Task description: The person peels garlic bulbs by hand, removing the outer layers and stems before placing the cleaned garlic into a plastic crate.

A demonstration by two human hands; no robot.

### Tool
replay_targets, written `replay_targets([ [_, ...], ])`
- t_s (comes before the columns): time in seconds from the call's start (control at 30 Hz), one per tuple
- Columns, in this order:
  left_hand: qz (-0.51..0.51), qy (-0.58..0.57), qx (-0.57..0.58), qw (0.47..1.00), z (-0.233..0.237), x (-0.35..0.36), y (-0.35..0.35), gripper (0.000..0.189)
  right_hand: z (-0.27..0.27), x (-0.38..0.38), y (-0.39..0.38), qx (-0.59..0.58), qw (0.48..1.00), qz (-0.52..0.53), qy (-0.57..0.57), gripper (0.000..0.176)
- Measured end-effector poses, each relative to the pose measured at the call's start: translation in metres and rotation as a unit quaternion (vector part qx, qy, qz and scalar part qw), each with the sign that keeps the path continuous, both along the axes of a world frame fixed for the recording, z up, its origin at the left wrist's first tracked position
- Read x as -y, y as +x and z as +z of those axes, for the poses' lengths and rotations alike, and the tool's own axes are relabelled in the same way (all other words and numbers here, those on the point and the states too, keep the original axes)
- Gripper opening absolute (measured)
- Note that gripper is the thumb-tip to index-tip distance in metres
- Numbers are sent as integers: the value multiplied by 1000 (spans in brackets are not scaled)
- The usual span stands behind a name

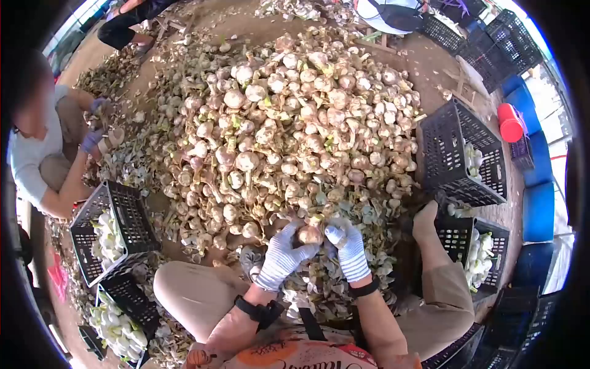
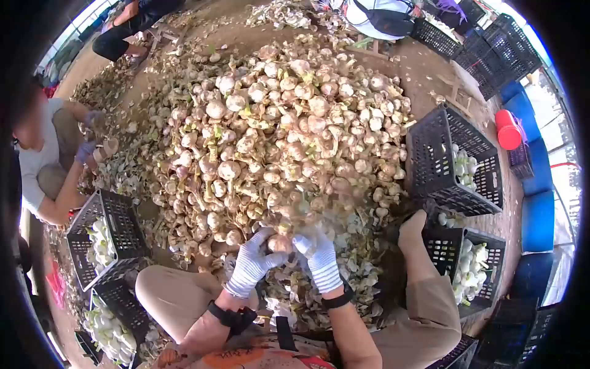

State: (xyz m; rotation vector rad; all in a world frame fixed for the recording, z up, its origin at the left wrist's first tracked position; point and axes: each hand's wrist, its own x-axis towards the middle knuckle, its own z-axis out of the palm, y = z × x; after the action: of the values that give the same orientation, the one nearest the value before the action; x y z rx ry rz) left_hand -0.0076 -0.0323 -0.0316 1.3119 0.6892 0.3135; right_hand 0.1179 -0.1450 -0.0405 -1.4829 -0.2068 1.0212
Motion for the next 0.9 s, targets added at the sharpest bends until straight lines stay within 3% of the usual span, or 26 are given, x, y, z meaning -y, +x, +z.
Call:
replay_targets([
  [0.03, -76, 98, -42, 991, 2, -2, -1, 55, 11, 1, 2, 40, 999, 36, 4, 39],
  [0.07, -45, 24, -40, 998, -11, 7, -4, 51, 19, -1, 4, 105, 992, 69, 16, 38],
  [0.1, -49, 23, -37, 998, -6, 9, -4, 51, 15, -2, 5, 190, 977, 100, 12, 37],
  [0.17, -90, 69, -33, 993, 7, 10, -7, 46, 13, -2, 4, 259, 959, 109, 30, 34],
  [0.2, -92, -7, -39, 995, 10, 11, -7, 46, 13, -1, 3, 260, 959, 108, 30, 34],
  [0.23, -91, -6, -38, 995, 10, 12, -8, 46, 12, -1, 1, 274, 956, 103, 11, 33],
  [0.3, -66, 265, -27, 962, 8, 13, -8, 46, 6, 0, -4, 289, 952, 98, -7, 33],
  [0.37, -70, 314, -51, 945, 9, 15, -9, 50, -3, 1, -8, 292, 954, 64, 25, 34],
  [0.4, -75, 363, -75, 926, 9, 16, -9, 54, 1, 1, -9, 292, 954, 64, 25, 34],
  [0.47, -74, 395, -74, 913, 8, 18, -9, 53, 11, 1, -12, 150, 984, 64, -68, 38],
  [0.5, -72, 428, -72, 898, 8, 19, -9, 51, 13, 2, -12, 149, 984, 63, -68, 38],
  [0.57, -72, 446, -72, 889, 9, 20, -7, 50, 15, 3, -11, -1, 998, 34, -58, 42],
  [0.6, -71, 464, -72, 880, 9, 20, -6, 49, 11, 4, -11, -1, 998, 33, -59, 42],
  [0.67, -67, 470, -64, 878, 5, 20, -4, 48, 2, 6, -10, -80, 996, -5, 39, 55],
  [0.73, -63, 476, -57, 875, 7, 20, -3, 47, 2, 7, -11, -97, 994, -15, 45, 56],
  [0.8, -67, 362, -49, 928, 12, 18, -3, 47, 6, 7, -12, -115, 992, -27, 51, 57],
  [0.83, -69, 363, -49, 928, 9, 16, -5, 47, 14, 8, -12, -85, 995, -14, 42, 56],
  [0.9, -35, 133, -19, 990, 4, 11, -9, 49, 22, 8, -12, -56, 998, -2, 32, 54],
])
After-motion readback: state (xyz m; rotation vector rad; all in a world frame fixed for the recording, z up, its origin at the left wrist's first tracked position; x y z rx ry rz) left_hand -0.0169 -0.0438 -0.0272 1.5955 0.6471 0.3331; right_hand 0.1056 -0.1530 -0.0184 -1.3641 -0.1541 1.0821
